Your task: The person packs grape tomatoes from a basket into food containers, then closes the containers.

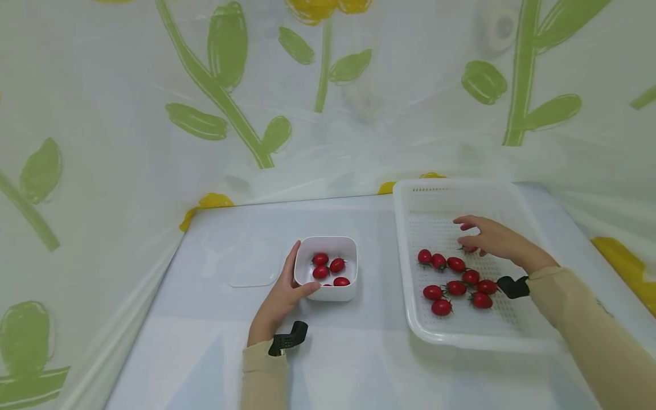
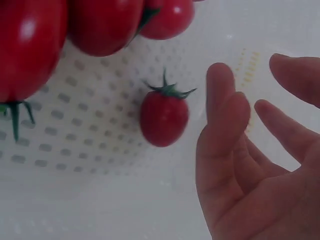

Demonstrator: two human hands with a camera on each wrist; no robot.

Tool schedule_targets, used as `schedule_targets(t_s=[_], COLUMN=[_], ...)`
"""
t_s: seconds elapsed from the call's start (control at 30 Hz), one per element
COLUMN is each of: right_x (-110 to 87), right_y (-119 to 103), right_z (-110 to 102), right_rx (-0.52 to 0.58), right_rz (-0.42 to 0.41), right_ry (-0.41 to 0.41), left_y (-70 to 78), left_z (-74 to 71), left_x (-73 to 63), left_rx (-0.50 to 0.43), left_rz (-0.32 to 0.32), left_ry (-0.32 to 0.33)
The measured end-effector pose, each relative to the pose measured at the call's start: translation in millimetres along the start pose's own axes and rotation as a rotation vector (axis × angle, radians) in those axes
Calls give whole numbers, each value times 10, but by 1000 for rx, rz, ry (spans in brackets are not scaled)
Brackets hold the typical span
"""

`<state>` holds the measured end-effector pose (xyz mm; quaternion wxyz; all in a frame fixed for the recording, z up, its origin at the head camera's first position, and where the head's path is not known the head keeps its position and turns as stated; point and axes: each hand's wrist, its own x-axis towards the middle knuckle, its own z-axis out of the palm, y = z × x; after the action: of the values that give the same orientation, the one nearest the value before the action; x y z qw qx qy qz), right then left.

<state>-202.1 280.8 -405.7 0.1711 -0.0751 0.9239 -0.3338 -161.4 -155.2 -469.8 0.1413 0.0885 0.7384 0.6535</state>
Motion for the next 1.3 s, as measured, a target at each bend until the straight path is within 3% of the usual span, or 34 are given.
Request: schedule_targets(t_s=[0.17, 0.3, 0.4, 0.67, 0.83, 1.0, 1.3], right_x=[50, 65, 109, 164, 161, 130, 27], right_y=[107, 194, 241, 300, 296, 234, -28], right_z=[-24, -16, 18, 59, 49, -1, -83], right_rx=[31, 47, 20, -83, -153, -187, -231], right_rz=[43, 86, 108, 60, 26, -21, -38], right_ry=[-55, -104, -134, -136, -94, -20, 122], left_y=[50, -61, -133, -163, -147, -38, 8], left_z=[0, -2, -27, -35, -22, 7, 24], left_x=[-24, 26, 38, 49, 23, -31, -44], left_rx=[-24, -24, -23, -43, -41, -69, -76], left_rz=[-11, -18, 10, 60, 58, 60, 49], left_ry=[-16, -1, -6, -20, -34, -34, -35])
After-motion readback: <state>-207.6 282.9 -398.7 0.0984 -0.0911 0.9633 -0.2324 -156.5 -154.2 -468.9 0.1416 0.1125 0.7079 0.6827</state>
